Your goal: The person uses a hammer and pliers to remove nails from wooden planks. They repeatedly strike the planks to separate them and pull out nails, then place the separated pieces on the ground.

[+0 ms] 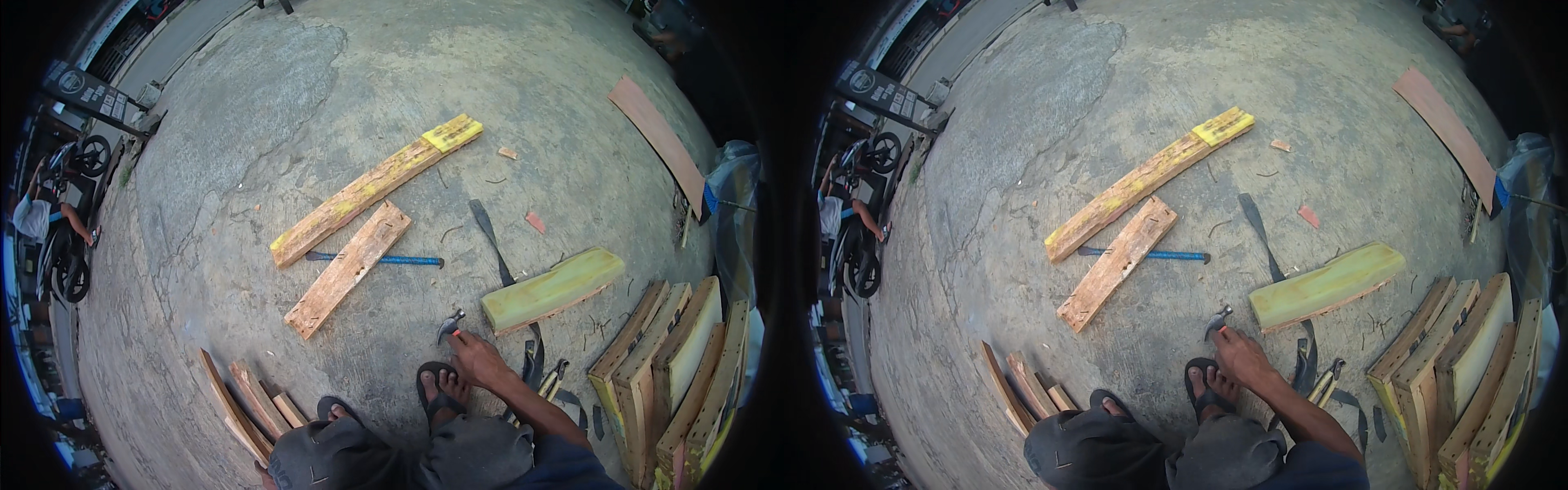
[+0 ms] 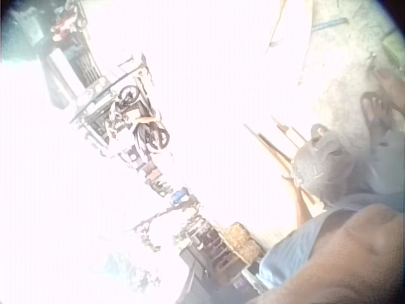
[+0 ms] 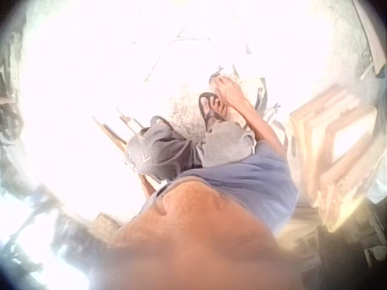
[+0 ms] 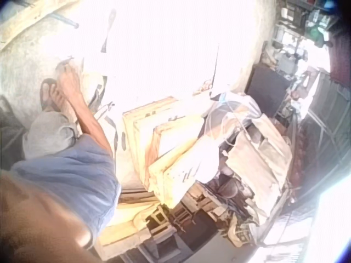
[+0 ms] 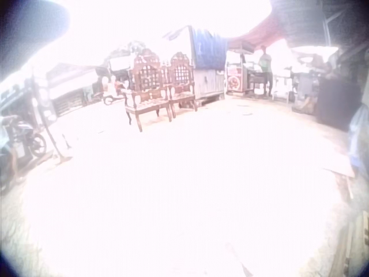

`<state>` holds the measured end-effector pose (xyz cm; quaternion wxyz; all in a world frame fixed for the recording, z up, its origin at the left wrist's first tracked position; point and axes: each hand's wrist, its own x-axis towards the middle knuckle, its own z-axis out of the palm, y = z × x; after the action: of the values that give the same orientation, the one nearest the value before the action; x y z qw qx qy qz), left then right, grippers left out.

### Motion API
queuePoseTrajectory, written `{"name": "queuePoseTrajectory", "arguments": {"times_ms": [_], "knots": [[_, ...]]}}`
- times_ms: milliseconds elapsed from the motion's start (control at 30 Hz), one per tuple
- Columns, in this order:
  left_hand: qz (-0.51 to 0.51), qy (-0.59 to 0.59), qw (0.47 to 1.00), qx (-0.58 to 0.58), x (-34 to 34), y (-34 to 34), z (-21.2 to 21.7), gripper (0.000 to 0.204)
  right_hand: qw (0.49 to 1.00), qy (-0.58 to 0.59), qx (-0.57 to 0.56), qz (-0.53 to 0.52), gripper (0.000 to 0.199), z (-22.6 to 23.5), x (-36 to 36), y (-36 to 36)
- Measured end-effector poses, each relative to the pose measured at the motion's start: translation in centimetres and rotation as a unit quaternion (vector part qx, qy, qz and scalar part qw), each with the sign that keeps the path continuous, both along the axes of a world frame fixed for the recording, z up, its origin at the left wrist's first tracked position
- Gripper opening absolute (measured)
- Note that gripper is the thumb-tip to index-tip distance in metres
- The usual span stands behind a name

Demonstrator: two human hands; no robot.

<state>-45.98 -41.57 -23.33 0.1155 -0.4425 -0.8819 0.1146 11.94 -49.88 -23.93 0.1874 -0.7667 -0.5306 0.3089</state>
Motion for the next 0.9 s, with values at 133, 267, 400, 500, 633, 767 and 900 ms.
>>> {"name": "queuePoseTrajectory", "arguments": {"times_ms": [133, 267, 400, 500, 633, 767, 900], "knots": [[-0.204, -0.19, 0.96, -0.011, 8.7, 9.5, 1.3, 0.069, 0.985, -0.031, -0.052, -0.161, 0.051, -2.1, -1.9, -3.7], [-0.513, -0.361, 0.779, -0.011, 25.6, 24.9, -1.8, 0.063, 0.969, -0.03, -0.109, -0.219, 0.046, -2.6, -3.8, -5.7], [-0.657, -0.269, 0.699, -0.081, 33.9, 38.4, -6.2, 0.088, 0.965, -0.016, -0.121, -0.23, 0.04, -5.4, -3.0, -8.1], [-0.63, -0.236, 0.701, -0.238, 37.9, 41.9, -6.7, 0.1, 0.956, 0.007, -0.121, -0.265, 0.034, -4.5, -2.3, -8.6], [-0.6, -0.221, 0.692, -0.336, 40.2, 42.9, -2.4, 0.106, 0.935, 0.071, -0.125, -0.326, 0.037, -1.0, -1.7, -7.9], [-0.498, -0.392, 0.629, -0.451, 39.9, 41.0, 6.1, 0.1, 0.907, 0.167, -0.069, -0.38, 0.038, -0.5, -2.9, -8.2], [-0.087, -0.727, 0.484, -0.479, 37.3, 29.4, 9.2, 0.084, 0.805, 0.316, -0.006, -0.502, 0.033, 2.3, -2.3, -6.4]]}}
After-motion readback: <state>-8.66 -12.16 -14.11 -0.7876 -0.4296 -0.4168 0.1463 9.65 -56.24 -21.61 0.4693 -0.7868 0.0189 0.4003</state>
